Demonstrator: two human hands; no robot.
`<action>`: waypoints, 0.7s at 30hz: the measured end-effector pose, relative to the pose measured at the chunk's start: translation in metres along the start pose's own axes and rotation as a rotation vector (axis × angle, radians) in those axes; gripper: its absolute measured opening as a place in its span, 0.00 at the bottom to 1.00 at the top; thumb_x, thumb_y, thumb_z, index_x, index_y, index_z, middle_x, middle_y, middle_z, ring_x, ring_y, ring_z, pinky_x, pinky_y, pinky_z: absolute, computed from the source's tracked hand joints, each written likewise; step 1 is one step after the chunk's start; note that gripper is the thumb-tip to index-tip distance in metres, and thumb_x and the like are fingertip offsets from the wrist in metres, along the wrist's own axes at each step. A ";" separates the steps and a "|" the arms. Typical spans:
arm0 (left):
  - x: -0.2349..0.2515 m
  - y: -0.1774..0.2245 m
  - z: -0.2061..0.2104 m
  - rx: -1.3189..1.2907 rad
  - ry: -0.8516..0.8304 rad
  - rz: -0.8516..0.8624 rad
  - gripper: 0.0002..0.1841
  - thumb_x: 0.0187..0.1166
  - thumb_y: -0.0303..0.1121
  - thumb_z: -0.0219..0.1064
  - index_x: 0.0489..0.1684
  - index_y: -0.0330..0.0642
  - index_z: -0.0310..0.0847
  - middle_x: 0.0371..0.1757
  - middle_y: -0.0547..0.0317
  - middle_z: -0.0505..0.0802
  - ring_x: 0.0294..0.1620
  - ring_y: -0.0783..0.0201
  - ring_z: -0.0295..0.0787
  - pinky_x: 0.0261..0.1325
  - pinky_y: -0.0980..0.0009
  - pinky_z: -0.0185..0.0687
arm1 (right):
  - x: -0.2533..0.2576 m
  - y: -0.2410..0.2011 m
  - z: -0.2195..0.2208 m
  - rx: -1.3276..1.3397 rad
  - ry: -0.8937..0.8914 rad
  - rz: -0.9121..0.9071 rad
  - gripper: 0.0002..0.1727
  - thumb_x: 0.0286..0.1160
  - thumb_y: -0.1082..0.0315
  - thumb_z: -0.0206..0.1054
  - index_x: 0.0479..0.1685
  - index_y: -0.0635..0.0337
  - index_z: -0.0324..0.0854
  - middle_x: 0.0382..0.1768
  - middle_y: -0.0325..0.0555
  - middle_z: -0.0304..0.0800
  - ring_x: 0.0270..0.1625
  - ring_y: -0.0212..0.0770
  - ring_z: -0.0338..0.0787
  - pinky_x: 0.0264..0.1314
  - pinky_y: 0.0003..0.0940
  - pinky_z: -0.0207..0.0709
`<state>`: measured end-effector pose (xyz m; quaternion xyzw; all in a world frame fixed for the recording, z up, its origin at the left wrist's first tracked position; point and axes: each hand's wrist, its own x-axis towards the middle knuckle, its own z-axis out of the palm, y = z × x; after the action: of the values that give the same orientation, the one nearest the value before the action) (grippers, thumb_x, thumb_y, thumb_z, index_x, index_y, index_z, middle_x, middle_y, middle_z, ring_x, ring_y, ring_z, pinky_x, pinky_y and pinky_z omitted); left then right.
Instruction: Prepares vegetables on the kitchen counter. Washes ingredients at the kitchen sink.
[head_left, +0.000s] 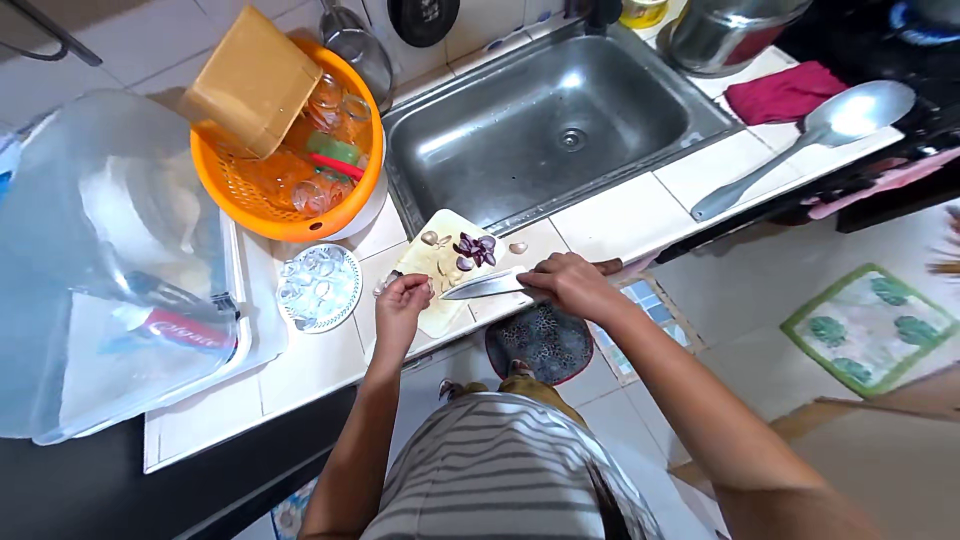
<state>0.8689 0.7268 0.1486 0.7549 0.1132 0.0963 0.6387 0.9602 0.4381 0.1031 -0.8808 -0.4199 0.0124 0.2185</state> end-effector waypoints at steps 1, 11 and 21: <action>0.001 -0.001 0.001 -0.032 0.011 -0.008 0.07 0.79 0.17 0.64 0.51 0.26 0.82 0.40 0.60 0.91 0.37 0.77 0.89 0.48 0.77 0.88 | 0.003 0.003 0.005 -0.007 0.026 -0.010 0.24 0.63 0.84 0.72 0.59 0.54 0.93 0.45 0.61 0.93 0.49 0.66 0.91 0.51 0.63 0.81; 0.004 0.005 0.006 -0.023 0.027 -0.003 0.13 0.78 0.18 0.66 0.59 0.24 0.79 0.46 0.56 0.90 0.42 0.75 0.88 0.49 0.77 0.87 | 0.044 -0.078 0.014 0.471 0.244 0.190 0.12 0.79 0.77 0.63 0.51 0.74 0.90 0.49 0.67 0.93 0.57 0.63 0.92 0.66 0.57 0.81; 0.014 0.012 0.003 0.178 -0.074 0.129 0.15 0.78 0.19 0.66 0.62 0.25 0.81 0.48 0.47 0.92 0.45 0.71 0.89 0.53 0.74 0.85 | 0.102 -0.105 0.018 0.820 0.243 0.251 0.08 0.78 0.78 0.67 0.45 0.73 0.90 0.38 0.57 0.93 0.38 0.40 0.90 0.48 0.36 0.82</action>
<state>0.8837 0.7265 0.1603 0.8176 0.0488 0.0985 0.5652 0.9453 0.5787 0.1444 -0.7607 -0.2413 0.1006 0.5942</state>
